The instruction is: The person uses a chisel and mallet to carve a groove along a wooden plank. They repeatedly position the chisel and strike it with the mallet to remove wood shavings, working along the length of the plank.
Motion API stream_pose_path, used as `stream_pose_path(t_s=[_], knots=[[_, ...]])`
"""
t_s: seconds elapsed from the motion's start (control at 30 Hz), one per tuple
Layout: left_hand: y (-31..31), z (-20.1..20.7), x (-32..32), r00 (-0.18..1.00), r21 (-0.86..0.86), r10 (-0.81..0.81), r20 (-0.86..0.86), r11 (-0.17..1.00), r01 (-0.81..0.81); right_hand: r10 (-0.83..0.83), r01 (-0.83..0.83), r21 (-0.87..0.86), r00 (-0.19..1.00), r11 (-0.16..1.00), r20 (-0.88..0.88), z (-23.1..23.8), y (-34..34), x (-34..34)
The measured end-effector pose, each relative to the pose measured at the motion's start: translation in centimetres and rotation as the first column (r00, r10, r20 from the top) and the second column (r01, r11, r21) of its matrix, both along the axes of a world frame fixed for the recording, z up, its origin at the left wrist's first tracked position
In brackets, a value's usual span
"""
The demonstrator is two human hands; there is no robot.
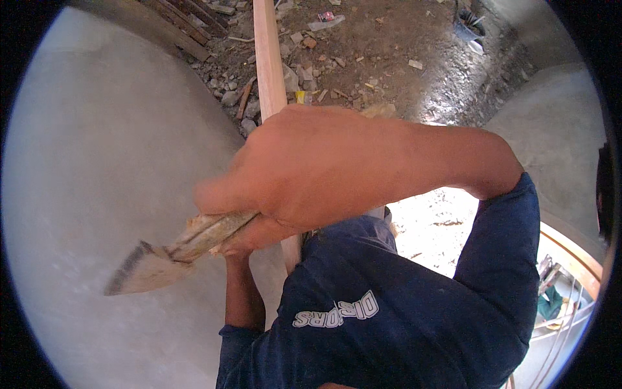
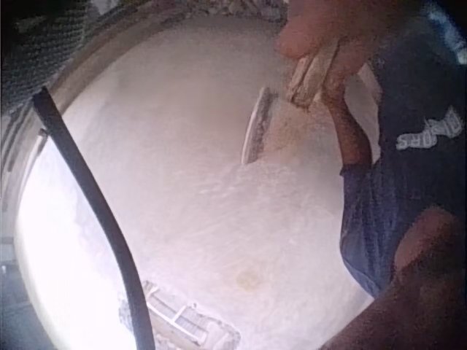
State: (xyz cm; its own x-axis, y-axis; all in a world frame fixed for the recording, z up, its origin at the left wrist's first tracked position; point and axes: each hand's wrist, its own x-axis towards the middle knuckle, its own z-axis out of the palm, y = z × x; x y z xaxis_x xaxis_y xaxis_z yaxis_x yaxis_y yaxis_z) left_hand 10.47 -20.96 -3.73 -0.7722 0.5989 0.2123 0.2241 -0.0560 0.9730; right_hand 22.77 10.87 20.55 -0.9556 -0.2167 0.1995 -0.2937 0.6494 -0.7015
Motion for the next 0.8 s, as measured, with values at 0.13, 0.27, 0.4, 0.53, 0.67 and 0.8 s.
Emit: stream_pose_path(t_s=[0.13, 0.27, 0.4, 0.53, 0.67, 0.8], knots=[[0.9, 0.5, -0.4, 0.994, -0.034, -0.055, -0.097, 0.998, 0.051, -0.013, 0.011, 0.092, 1.000, 0.996, 0.024, -1.1, -0.5, 0.3], [2.2, 1.8, 0.3, 0.990, -0.070, -0.078, -0.116, 0.995, 0.071, -0.072, 0.072, 0.025, 0.997, 0.997, -0.002, -1.5, -0.1, 0.0], [5.7, 5.4, 1.3, 0.986, -0.226, -0.124, -0.113, 0.969, 0.096, -0.194, 0.180, -0.196, 0.980, 0.964, -0.053, -3.4, 0.8, 0.1], [8.5, 8.6, 2.3, 0.974, 0.255, -0.225, 0.011, 0.943, 0.215, -0.236, 0.224, -0.227, 0.971, 0.948, -0.028, -3.9, 1.1, 0.6], [7.8, 8.4, 1.5, 0.974, 0.239, -0.225, 0.013, 0.947, 0.216, -0.246, 0.229, -0.249, 0.969, 0.941, -0.037, -4.5, 1.6, 0.8], [8.2, 9.2, 1.3, 0.960, 0.237, -0.280, 0.003, 0.933, 0.271, -0.261, 0.242, -0.252, 0.964, 0.937, -0.045, -5.1, 1.5, 0.7]])
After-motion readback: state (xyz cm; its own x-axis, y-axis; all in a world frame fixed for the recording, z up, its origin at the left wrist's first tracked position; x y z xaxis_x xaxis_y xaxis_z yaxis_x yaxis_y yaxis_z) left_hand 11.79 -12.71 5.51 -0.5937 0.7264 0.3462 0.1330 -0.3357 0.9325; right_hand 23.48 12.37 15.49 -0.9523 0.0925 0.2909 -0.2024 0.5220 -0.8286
